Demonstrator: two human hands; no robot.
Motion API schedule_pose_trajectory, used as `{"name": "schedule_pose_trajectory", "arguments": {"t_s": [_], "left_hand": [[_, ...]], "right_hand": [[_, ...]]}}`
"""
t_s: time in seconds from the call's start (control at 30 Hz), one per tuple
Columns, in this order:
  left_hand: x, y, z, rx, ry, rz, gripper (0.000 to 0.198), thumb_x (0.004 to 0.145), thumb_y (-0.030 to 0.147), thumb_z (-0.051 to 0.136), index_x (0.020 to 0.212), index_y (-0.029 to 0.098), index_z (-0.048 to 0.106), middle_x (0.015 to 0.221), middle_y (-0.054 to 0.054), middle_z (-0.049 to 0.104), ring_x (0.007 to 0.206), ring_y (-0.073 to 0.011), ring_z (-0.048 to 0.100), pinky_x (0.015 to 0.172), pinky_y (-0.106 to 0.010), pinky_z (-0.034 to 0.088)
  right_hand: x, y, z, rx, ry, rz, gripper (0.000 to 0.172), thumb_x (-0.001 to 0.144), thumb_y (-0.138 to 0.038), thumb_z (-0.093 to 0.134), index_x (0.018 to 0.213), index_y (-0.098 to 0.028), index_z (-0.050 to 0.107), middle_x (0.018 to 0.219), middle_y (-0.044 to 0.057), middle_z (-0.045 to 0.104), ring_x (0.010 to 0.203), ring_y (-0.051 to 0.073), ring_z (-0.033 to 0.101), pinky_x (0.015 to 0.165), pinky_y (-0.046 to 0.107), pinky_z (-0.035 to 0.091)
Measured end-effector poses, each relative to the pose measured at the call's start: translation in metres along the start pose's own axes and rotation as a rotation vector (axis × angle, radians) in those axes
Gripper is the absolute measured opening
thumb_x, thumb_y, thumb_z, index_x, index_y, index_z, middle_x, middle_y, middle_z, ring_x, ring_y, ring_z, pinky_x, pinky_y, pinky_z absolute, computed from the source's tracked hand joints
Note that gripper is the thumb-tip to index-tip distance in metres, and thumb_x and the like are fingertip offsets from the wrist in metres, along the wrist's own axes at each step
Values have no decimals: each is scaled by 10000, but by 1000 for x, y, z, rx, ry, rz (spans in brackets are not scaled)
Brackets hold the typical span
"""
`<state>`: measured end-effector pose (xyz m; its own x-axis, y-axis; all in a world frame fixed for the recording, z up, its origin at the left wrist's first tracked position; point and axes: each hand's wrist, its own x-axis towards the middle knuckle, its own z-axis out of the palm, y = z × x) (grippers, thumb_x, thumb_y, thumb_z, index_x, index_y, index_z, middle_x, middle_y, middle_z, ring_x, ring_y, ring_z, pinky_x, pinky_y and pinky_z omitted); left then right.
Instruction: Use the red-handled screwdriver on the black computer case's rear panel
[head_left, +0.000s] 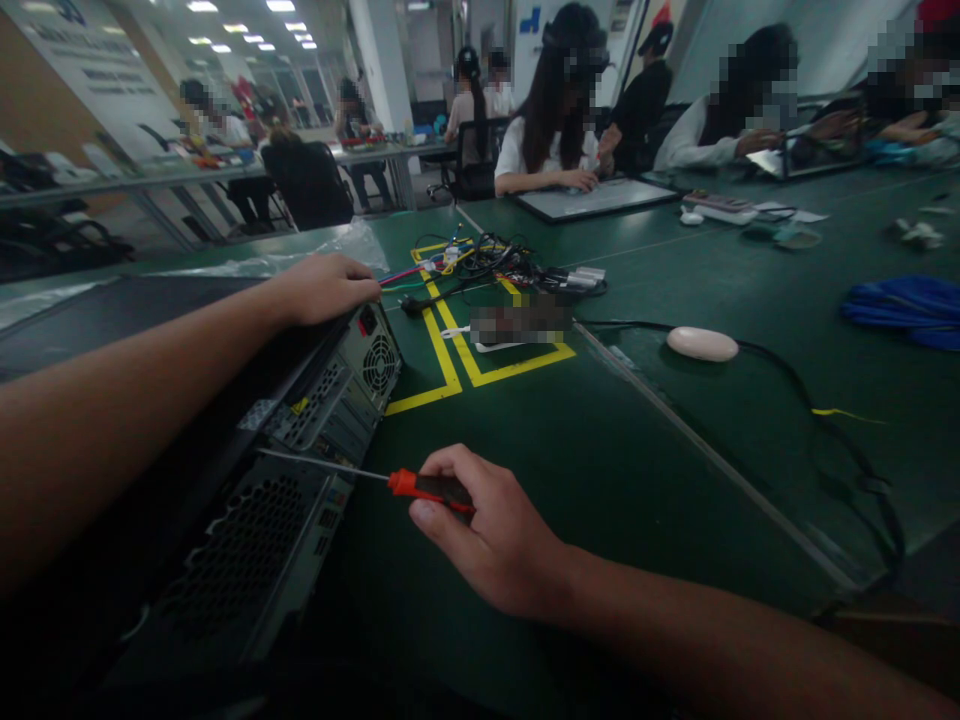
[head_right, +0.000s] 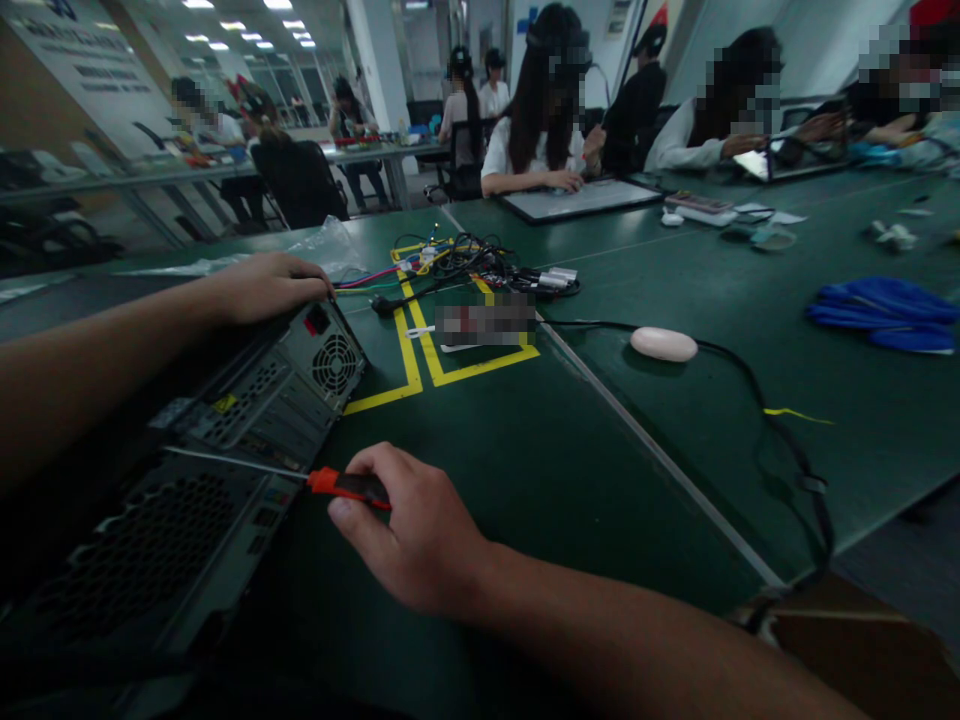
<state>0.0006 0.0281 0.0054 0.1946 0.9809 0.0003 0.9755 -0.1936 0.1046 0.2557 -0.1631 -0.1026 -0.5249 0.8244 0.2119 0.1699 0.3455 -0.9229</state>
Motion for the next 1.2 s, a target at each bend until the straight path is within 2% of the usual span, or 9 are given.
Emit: {"name": "schedule_pose_trajectory", "arguments": {"t_s": [0.3,0.57,0.7,0.8,1.0,1.2], "left_hand": [[0,-1,0,21,5,16,582,844,547,436,1093,194,825,1089,-140,774,1044,-373,677,978,-452,522],[-1,1,-1,12,4,1,551,847,549,455,1056,194,820,1092,-121,775,1026,-354,674,933,-406,510],[-7,6,-4,42,-25,23,521,923,484,412,1099,158,779,1093,-86,769,1006,-281,646,935,-369,479],[-9,8,-5,60,-31,22,523,944,462,397,1118,129,762,1133,-98,763,1013,-275,640,924,-363,466],[-8,7,-5,72,-36,31,556,957,455,390,1169,85,747,1159,-133,751,1033,-293,644,918,-371,457],[-7,6,-4,76,-30,25,557,940,465,386,1143,108,762,1133,-128,761,1017,-281,650,910,-366,470]], "right_hand": [[-1,-1,0,-31,14,-14,121,1014,-314,614,1037,-199,643,916,20,672,792,163,598,760,302,458],[-1,2,2,-41,4,-8,172,1035,-325,586,1054,-183,682,924,37,666,810,171,611,733,303,449],[-2,2,2,-5,-18,-2,178,1019,-334,607,1134,-199,614,964,34,681,832,180,620,764,318,466],[-3,2,1,22,-16,-4,238,961,-306,680,1141,-217,553,986,22,679,843,178,627,774,314,469],[-1,2,1,-11,-19,-18,109,966,-227,641,1041,-226,562,918,2,639,794,162,586,742,295,449],[-1,2,1,-4,-12,-12,99,972,-238,640,1049,-223,578,921,4,639,800,166,586,733,293,446]]}}
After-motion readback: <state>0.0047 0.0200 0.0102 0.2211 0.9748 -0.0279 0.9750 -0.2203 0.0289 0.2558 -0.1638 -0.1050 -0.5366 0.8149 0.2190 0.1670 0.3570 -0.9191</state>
